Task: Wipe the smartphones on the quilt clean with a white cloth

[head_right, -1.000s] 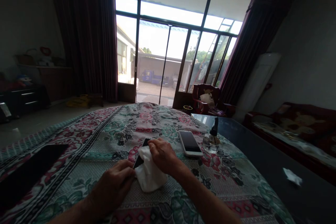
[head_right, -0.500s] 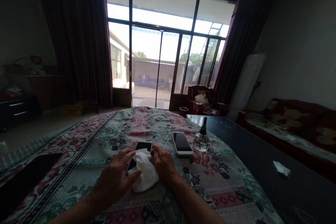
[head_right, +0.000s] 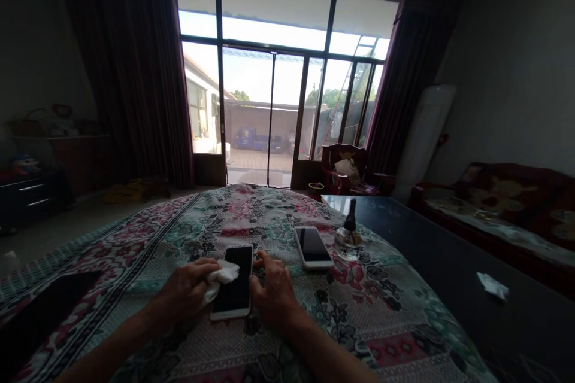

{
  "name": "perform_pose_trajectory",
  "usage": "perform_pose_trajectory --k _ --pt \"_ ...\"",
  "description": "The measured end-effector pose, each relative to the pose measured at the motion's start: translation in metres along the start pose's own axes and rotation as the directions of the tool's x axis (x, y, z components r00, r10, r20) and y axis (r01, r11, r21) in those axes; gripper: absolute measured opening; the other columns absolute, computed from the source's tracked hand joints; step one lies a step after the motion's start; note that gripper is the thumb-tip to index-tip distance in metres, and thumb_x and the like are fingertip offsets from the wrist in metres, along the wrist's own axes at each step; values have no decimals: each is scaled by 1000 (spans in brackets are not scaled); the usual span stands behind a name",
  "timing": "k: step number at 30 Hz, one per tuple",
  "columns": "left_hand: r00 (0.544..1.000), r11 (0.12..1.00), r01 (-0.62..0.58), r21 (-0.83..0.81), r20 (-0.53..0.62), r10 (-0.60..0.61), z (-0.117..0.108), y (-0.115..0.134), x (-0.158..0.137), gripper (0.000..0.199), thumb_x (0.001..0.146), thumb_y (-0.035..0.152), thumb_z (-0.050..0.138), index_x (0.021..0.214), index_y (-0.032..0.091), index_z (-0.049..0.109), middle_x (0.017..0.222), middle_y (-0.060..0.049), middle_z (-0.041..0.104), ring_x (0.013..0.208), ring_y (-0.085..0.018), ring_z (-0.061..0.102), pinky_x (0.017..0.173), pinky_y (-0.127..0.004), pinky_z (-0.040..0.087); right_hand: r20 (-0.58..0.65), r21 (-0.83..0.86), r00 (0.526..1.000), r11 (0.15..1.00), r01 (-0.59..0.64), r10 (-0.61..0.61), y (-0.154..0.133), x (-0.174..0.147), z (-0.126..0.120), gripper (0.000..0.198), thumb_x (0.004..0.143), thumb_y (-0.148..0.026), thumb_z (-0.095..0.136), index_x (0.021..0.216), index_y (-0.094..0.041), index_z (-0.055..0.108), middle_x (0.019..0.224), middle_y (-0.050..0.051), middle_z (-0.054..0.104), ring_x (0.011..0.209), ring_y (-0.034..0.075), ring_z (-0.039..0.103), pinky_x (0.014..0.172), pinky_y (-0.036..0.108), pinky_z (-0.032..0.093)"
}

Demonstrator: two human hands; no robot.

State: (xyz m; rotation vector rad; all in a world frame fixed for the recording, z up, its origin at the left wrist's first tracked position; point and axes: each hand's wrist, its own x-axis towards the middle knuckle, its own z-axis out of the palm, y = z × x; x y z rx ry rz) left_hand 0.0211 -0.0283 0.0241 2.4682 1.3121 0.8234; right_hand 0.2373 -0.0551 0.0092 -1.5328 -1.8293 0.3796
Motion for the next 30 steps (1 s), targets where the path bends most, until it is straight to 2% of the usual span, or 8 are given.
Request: perform_pose_trajectory --k 4,8,11,15,21,24,27,30 --pt "994 995 -95 18 -44 95 1 -7 -2 38 78 9 43 93 26 74 108 -1 72 93 -17 67 84 -28 52 -39 -69 999 997 35 -38 -16 -18 12 84 70 -31 67 145 -16 34 126 15 58 118 33 50 103 49 35" --pt "988 986 -155 59 -18 156 2 -9 -3 38 76 9 48 93 28 75 106 -1 73 91 -18 66 84 -30 52 -64 -116 995 991 68 -76 -25 -30 24 102 64 -40 74 150 -22 22 133 16 51 123 38 45 105 55 32" --pt "983 981 -182 70 12 181 1 -12 -2 39 75 8 47 96 28 75 108 -1 72 93 -18 66 85 -29 52 -53 -146 997 988 47 -55 -31 -31 30 105 65 -44 74 151 -25 17 138 17 45 127 42 40 105 62 28" --pt "986 985 -166 44 2 166 -2 -9 -4 41 75 9 45 96 26 75 111 -2 71 99 -18 65 90 -29 51 6 -170 1000 985 1 0 -35 -31 37 107 67 -48 72 152 -21 13 145 22 37 135 47 28 106 71 17" --pt "994 994 -103 46 -43 105 2 -5 -3 19 82 31 62 94 25 76 112 -4 70 101 -23 64 90 -34 52 -4 -148 1000 989 14 -15 -33 -32 42 103 69 -46 71 151 -18 14 146 23 35 136 48 27 106 72 17" --pt "987 986 -155 64 -37 158 5 -9 -1 19 88 27 56 94 27 74 111 -2 70 100 -20 64 90 -33 50 -67 -99 989 987 123 -130 -29 -32 29 94 68 -37 72 147 -21 24 140 19 43 131 41 37 106 63 29" --pt "980 980 -186 71 -63 190 8 -12 -1 23 92 26 51 95 27 74 112 -2 70 102 -20 63 91 -32 50 -117 -12 962 969 247 -246 -20 -36 7 62 74 -22 64 132 -20 44 126 14 51 120 30 48 101 48 41" --pt "977 980 -188 68 -91 193 11 -13 -1 23 93 25 50 93 25 73 113 -2 70 106 -20 61 91 -32 50 -46 56 947 946 320 -318 -10 -44 -13 31 78 -14 59 108 -21 60 109 8 57 104 22 55 92 37 46"
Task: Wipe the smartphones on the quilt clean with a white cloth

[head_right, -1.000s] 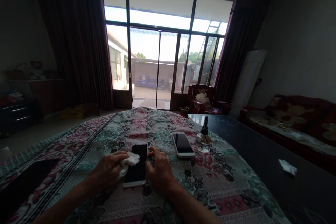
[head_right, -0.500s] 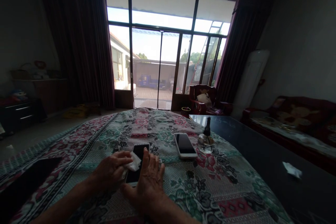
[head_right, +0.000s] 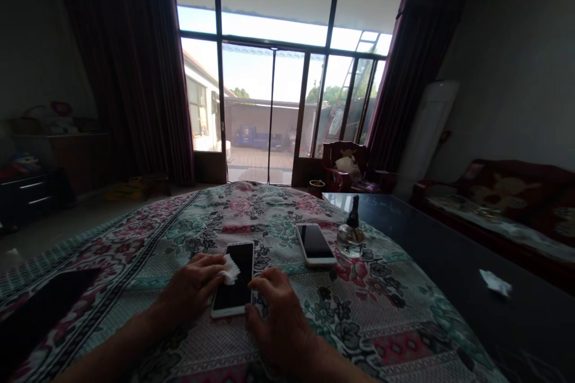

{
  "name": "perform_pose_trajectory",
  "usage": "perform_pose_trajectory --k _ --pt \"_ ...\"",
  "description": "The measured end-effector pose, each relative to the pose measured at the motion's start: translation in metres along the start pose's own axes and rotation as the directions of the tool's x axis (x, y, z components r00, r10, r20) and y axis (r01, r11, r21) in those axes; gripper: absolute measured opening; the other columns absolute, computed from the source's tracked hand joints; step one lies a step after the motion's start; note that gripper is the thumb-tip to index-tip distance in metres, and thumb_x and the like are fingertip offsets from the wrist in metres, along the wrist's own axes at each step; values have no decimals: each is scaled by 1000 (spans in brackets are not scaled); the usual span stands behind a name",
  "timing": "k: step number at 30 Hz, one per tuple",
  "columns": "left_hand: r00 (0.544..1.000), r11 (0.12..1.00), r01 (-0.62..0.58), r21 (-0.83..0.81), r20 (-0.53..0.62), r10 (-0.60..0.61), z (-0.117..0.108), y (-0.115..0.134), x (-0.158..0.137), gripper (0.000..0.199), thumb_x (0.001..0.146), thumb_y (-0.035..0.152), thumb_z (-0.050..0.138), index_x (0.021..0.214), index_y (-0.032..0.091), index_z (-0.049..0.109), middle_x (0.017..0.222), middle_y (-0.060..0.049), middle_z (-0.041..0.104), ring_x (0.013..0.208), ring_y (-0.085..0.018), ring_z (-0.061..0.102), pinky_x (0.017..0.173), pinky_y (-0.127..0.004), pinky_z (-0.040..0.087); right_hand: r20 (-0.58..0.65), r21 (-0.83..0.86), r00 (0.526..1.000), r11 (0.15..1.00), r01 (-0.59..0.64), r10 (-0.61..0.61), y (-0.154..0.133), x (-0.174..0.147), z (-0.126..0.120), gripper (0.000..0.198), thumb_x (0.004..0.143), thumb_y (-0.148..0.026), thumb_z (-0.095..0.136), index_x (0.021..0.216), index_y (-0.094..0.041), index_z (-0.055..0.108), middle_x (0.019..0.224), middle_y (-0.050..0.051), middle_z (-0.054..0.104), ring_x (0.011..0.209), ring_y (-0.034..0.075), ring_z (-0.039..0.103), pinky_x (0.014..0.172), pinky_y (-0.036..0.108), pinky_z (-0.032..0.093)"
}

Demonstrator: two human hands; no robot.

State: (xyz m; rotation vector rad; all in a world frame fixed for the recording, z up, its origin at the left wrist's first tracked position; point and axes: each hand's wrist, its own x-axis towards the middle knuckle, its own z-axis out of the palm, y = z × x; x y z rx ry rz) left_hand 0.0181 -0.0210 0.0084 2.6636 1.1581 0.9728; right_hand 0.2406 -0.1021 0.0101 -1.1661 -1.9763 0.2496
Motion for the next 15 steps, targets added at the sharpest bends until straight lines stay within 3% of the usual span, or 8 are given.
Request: perform_pose_trajectory --k 3,8,12,15 --pt "1000 1000 -4 -12 -16 4 2 0 0 21 91 23 52 91 25 73 111 -2 71 106 -20 61 91 -33 51 74 4 996 999 46 -46 3 -7 -8 25 79 -12 61 100 -24 66 99 5 59 95 19 56 84 33 48" --pt "998 999 21 -32 -57 -23 5 -2 0 20 88 22 54 95 25 73 109 -3 71 104 -21 62 92 -34 51 140 -114 985 986 121 -105 6 1 1 11 83 -15 62 83 -23 68 85 1 58 84 16 53 80 31 44" --pt "993 998 40 -39 -107 -44 7 -9 2 20 86 23 55 95 26 73 105 -2 73 100 -21 64 90 -35 51 149 -196 982 970 143 -114 7 9 6 14 87 -19 60 75 -21 66 82 1 56 81 15 52 78 30 42" --pt "995 1000 -6 -17 -95 5 2 -8 3 21 88 25 54 93 27 74 104 -2 72 100 -21 63 90 -34 51 153 -202 979 965 165 -135 4 10 4 13 87 -19 60 76 -21 66 84 1 57 81 15 52 80 29 42"
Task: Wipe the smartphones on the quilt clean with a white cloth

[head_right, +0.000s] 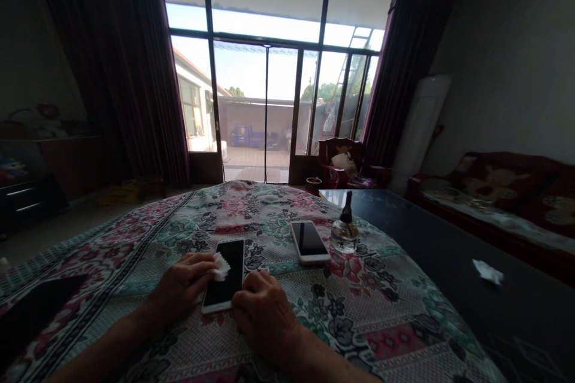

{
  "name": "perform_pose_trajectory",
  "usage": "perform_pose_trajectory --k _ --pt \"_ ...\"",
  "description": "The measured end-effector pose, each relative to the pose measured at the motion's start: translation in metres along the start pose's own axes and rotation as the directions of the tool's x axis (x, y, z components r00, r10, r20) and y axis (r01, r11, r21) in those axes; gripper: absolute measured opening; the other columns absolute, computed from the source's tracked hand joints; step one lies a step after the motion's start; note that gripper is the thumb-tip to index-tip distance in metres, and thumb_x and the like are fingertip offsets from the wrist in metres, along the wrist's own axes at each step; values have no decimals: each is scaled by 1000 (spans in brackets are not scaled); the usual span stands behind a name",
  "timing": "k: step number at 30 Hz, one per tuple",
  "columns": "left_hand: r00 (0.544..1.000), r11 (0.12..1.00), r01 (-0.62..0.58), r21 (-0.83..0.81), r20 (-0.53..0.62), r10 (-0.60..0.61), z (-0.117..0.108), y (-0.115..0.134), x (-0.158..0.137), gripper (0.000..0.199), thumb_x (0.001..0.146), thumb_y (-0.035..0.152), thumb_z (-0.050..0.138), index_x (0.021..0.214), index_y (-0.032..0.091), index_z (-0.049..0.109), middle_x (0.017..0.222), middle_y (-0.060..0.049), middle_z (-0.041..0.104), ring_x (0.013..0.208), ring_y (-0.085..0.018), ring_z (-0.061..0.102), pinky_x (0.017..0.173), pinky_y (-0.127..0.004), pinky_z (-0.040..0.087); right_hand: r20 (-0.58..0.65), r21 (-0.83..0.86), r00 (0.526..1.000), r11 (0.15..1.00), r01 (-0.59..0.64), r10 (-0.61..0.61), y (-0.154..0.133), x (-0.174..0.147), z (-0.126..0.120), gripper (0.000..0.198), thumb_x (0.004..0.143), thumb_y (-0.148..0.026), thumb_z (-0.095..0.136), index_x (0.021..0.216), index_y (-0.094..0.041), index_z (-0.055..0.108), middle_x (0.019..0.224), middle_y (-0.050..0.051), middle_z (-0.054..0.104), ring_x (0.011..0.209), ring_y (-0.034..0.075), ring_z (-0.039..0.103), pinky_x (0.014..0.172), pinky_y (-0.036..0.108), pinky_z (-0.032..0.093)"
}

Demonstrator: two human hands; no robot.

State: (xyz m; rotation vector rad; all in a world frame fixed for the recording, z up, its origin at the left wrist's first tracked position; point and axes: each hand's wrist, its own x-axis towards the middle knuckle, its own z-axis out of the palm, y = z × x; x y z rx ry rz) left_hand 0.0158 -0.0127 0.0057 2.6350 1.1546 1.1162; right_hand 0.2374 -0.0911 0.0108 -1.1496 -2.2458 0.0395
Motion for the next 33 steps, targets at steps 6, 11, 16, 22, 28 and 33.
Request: perform_pose_trajectory --k 6,11,16,22,28,33 --pt "976 992 -122 15 183 117 -10 27 3 28 95 22 45 84 24 70 95 -3 67 92 -18 60 82 -28 50 43 -52 999 998 32 -30 -3 -5 -1 16 87 -18 59 72 -20 63 79 0 58 77 14 53 73 27 41" --pt "955 988 -151 42 266 134 3 20 32 32 95 20 44 75 22 69 85 -2 64 86 -17 59 82 -28 47 45 -51 999 999 13 -10 -3 -5 2 18 86 -15 58 69 -19 62 76 0 57 76 14 53 76 28 42" --pt "954 987 -67 148 300 20 21 0 74 32 90 15 46 67 21 67 85 -3 65 86 -18 60 84 -29 45 26 -31 1000 999 -12 13 -2 -4 1 20 87 -14 54 70 -19 63 74 0 56 74 14 53 77 29 42" --pt "954 986 -64 155 301 14 27 9 79 31 89 14 47 66 20 66 83 -3 63 85 -18 58 80 -27 44 13 -31 1000 999 -27 27 -1 -6 3 18 86 -15 54 74 -21 67 72 0 56 73 14 54 74 29 40" --pt "912 984 -176 -5 375 165 6 23 38 28 91 20 49 67 20 63 81 0 58 80 -14 56 72 -23 40 26 -58 1000 998 -12 13 2 -8 8 17 83 -15 56 69 -20 64 73 1 58 73 15 53 75 30 39" --pt "915 988 -153 -21 374 149 2 19 29 30 94 23 48 68 19 63 81 0 56 78 -13 54 71 -22 38 12 -60 1000 998 9 -9 3 -7 11 15 83 -16 56 71 -20 64 74 1 58 73 14 53 74 30 38"
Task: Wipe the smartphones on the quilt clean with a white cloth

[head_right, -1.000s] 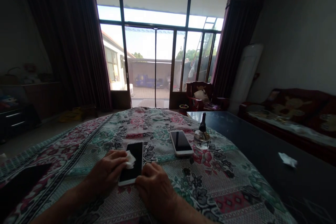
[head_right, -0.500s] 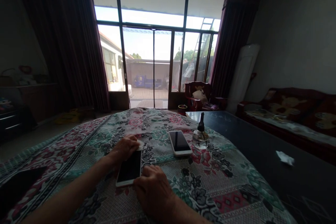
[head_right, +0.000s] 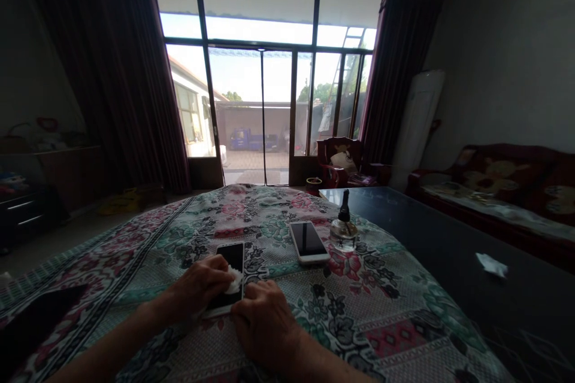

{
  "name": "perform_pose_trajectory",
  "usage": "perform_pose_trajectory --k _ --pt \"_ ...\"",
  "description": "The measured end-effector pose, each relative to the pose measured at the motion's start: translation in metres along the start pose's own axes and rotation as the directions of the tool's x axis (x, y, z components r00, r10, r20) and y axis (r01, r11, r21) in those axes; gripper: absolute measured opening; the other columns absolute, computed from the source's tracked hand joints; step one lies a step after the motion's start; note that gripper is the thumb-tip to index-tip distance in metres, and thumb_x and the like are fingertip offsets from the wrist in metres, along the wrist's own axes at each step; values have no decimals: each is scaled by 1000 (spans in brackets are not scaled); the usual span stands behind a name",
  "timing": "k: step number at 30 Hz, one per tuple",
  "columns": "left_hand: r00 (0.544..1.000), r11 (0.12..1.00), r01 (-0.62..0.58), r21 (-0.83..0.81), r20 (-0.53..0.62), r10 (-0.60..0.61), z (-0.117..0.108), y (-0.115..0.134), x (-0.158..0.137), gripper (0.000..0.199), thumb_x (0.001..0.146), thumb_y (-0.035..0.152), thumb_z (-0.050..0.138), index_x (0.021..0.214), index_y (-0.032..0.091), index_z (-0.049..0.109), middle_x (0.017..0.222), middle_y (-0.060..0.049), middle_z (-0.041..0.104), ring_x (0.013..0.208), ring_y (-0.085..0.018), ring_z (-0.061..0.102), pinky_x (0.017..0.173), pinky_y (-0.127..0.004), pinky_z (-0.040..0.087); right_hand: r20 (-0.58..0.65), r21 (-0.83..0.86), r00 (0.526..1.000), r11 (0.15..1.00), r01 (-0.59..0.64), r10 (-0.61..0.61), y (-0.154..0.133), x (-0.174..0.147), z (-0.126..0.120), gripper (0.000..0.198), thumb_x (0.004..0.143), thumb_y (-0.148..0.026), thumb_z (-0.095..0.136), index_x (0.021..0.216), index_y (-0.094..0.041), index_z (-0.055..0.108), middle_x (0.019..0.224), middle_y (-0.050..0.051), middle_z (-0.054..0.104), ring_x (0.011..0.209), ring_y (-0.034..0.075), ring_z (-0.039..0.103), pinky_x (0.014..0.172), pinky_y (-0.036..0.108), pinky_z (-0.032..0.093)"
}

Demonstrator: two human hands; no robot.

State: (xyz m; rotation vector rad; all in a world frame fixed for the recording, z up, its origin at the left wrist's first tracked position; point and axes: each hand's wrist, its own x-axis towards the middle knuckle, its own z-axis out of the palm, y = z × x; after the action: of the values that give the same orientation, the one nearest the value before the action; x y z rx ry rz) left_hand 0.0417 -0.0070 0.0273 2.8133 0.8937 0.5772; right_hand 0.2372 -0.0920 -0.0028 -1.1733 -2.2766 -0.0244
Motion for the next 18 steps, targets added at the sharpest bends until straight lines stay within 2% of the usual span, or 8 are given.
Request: perform_pose_trajectory --k 3,6,11,14,18 --pt "994 992 104 70 20 -106 0 -10 17 31 94 21 46 69 20 65 82 -1 57 80 -14 55 74 -23 39 3 -2 1000 1000 -14 14 -2 1 -2 16 84 -16 56 70 -19 63 72 0 56 71 14 52 72 29 37" --pt "969 960 238 151 31 -245 -1 -22 40 31 93 20 46 69 19 66 85 -2 59 83 -15 56 78 -23 40 1 6 1000 1000 -24 24 -2 2 -3 16 84 -16 55 73 -20 66 71 0 56 71 14 53 72 29 37" --pt "943 926 327 187 -3 -333 3 -32 63 32 92 17 45 70 18 67 86 -6 61 82 -18 56 80 -28 42 4 25 999 999 -32 32 -1 1 -2 17 86 -16 54 76 -21 67 72 0 57 72 14 53 74 29 37" --pt "942 922 333 196 -14 -337 3 -30 58 31 92 17 44 72 18 68 88 -7 61 85 -18 56 79 -28 42 -5 35 999 999 -35 36 1 0 0 16 86 -17 54 80 -22 68 74 0 58 74 14 54 74 29 37" --pt "966 948 255 191 3 -260 2 -20 28 31 97 23 42 79 21 68 87 -3 59 88 -17 56 79 -25 42 0 16 999 999 -36 36 0 0 0 15 84 -16 56 74 -21 66 73 0 58 74 14 54 74 29 36"
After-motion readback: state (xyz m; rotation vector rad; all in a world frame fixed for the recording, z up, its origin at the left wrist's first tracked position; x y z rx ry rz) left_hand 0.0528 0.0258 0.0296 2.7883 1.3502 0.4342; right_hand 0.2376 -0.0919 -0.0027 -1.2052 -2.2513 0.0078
